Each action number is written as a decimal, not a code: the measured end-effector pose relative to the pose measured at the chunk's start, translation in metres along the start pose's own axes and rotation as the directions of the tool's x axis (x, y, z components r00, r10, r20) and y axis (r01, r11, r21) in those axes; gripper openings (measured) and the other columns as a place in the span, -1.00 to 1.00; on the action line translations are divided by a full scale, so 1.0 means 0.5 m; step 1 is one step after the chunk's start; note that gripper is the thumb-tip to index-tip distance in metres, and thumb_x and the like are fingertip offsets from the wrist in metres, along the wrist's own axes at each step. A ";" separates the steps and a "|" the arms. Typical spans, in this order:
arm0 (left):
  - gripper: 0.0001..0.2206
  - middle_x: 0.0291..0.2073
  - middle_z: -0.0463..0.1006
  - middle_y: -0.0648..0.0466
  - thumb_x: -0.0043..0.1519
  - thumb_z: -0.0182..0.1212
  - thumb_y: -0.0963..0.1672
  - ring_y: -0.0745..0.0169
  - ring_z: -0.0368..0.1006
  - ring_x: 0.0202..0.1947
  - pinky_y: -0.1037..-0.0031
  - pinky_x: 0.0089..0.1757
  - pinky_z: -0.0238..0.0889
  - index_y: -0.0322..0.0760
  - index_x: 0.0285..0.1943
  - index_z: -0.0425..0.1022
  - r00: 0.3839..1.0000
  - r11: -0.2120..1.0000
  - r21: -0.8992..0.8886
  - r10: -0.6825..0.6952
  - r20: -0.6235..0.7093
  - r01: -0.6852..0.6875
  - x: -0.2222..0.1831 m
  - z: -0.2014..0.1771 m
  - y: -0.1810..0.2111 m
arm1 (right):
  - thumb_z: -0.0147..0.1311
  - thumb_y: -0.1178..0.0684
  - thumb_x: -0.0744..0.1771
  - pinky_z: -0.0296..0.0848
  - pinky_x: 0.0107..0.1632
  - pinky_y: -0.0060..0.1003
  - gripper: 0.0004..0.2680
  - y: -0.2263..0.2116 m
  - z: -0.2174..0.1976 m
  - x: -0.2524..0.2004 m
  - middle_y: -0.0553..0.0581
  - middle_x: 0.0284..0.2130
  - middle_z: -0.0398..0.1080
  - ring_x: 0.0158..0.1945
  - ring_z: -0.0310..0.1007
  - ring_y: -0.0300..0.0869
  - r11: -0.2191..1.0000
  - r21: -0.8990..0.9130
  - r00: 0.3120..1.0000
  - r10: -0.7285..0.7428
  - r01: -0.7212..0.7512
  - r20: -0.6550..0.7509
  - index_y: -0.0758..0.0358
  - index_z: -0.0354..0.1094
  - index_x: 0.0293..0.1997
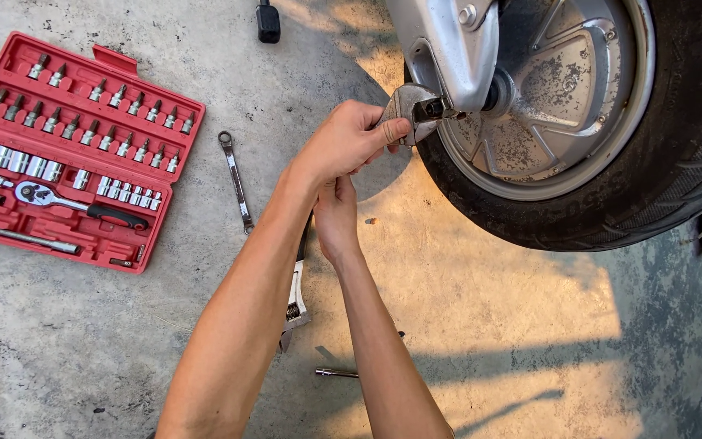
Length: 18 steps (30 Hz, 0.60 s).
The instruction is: The person kneels beside an electric scooter and works on the rear wheel axle. They fit an adjustable wrench onto the axle nut, use a combination wrench and ratchet handle to turn it, steadying the wheel with the other hand, and reposition the wrenches repeatedly to loosen the nut. At the end they set the wrenches down on the concrete.
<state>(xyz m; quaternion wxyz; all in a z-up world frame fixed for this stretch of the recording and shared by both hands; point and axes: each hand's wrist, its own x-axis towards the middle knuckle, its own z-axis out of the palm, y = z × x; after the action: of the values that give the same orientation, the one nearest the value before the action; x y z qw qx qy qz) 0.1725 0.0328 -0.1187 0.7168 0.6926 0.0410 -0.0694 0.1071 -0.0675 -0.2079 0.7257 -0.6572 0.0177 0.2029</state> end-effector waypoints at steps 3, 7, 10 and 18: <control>-0.59 -0.75 0.38 0.23 0.25 0.26 0.09 0.50 0.27 -0.69 0.49 -0.60 0.12 -0.29 -0.44 0.61 0.998 0.997 0.019 0.069 0.005 -0.069 0.005 0.003 -0.001 | -0.18 -0.01 0.47 0.42 -0.06 -0.41 -0.75 -0.022 0.004 -0.002 0.03 -0.01 0.37 -0.06 0.36 -0.38 0.999 0.031 1.000 0.008 -0.008 0.007 0.32 0.20 0.22; -0.58 -0.75 0.34 0.22 0.25 0.27 0.09 0.49 0.23 -0.68 0.47 -0.59 0.09 -0.30 -0.44 0.62 0.997 0.997 0.032 0.071 0.006 -0.072 0.005 0.002 0.001 | -0.17 -0.04 0.48 0.41 -0.08 -0.38 -0.74 -0.007 -0.005 0.005 0.06 0.00 0.36 -0.08 0.34 -0.35 1.000 0.025 1.000 -0.003 0.003 0.019 0.33 0.21 0.23; -0.59 -0.74 0.34 0.23 0.26 0.26 0.09 0.49 0.24 -0.68 0.48 -0.58 0.10 -0.29 -0.40 0.64 0.994 0.994 0.013 0.111 0.011 -0.111 0.003 0.002 -0.013 | -0.16 -0.07 0.47 0.41 -0.11 -0.38 -0.73 -0.015 0.001 -0.002 0.02 -0.05 0.37 -0.13 0.33 -0.36 0.999 0.051 1.000 -0.006 0.005 0.017 0.30 0.21 0.22; -0.62 -0.70 0.34 0.26 0.28 0.31 0.05 0.52 0.23 -0.68 0.50 -0.62 0.08 -0.34 -0.41 0.53 0.999 0.999 -0.043 0.032 0.039 -0.030 -0.005 0.003 0.000 | -0.17 -0.10 0.47 0.16 -0.36 -0.41 -0.77 -0.021 0.003 -0.006 -0.09 -0.39 0.23 -0.40 0.07 -0.40 0.999 -0.043 1.000 -0.008 0.007 -0.013 0.28 0.25 -0.01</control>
<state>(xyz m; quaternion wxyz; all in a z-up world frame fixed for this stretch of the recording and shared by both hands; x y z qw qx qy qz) 0.1701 0.0315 -0.1185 0.7328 0.6764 0.0177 -0.0711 0.1072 -0.0675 -0.1966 0.7121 -0.6739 0.0155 0.1963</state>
